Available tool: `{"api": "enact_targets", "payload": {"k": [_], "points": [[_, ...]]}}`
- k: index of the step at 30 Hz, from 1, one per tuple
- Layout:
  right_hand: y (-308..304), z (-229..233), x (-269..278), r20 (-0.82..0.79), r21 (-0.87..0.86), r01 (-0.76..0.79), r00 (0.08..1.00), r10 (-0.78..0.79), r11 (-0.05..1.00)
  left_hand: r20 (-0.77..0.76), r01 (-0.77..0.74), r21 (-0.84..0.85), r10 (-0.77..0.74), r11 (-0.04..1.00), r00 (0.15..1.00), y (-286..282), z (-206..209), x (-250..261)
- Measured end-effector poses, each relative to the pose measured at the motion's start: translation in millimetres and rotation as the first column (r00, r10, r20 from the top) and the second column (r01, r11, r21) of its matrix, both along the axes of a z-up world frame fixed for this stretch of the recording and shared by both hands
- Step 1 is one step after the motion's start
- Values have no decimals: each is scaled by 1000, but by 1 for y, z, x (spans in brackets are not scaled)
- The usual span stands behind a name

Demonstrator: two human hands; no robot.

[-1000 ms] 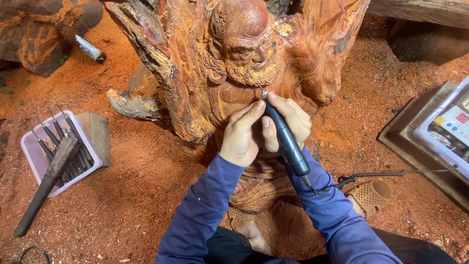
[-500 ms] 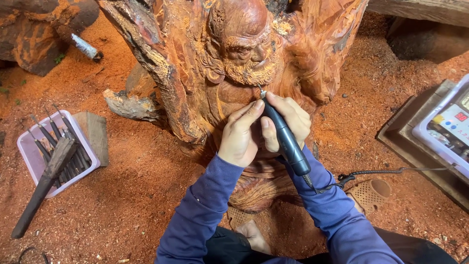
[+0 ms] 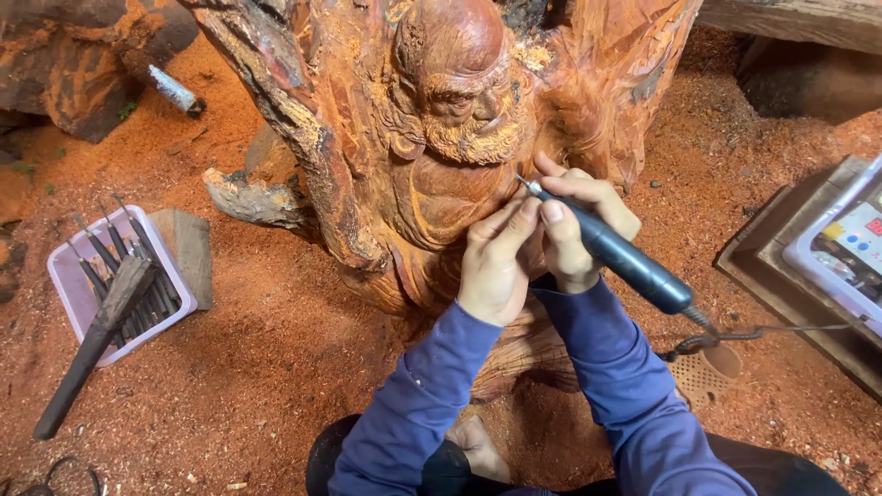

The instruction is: Using a rotary tool to carve fine details into a wooden sculpture of a face

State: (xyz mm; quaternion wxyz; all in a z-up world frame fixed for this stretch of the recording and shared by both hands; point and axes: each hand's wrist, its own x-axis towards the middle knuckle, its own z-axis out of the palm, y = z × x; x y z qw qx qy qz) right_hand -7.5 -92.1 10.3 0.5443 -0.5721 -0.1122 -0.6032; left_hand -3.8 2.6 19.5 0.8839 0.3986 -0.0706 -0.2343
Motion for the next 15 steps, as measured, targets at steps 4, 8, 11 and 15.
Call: {"api": "enact_targets", "payload": {"k": [4, 8, 11, 15], "points": [[0, 9, 16, 74, -30, -24, 997, 26, 999, -47, -43, -57, 40, 997, 998, -1, 8, 2], [0, 15, 19, 78, -137, 69, 995, -59, 988, -117, -79, -102, 67, 992, 991, -2, 5, 5], [-1, 15, 19, 52, -191, 121, 992, -114, 974, -140, -86, -118, 69, 989, 988, -1, 8, 6], [-1, 16, 19, 36, -200, 144, 990, -140, 969, -152, -89, -108, 72, 990, 986, -1, 8, 7]]}}
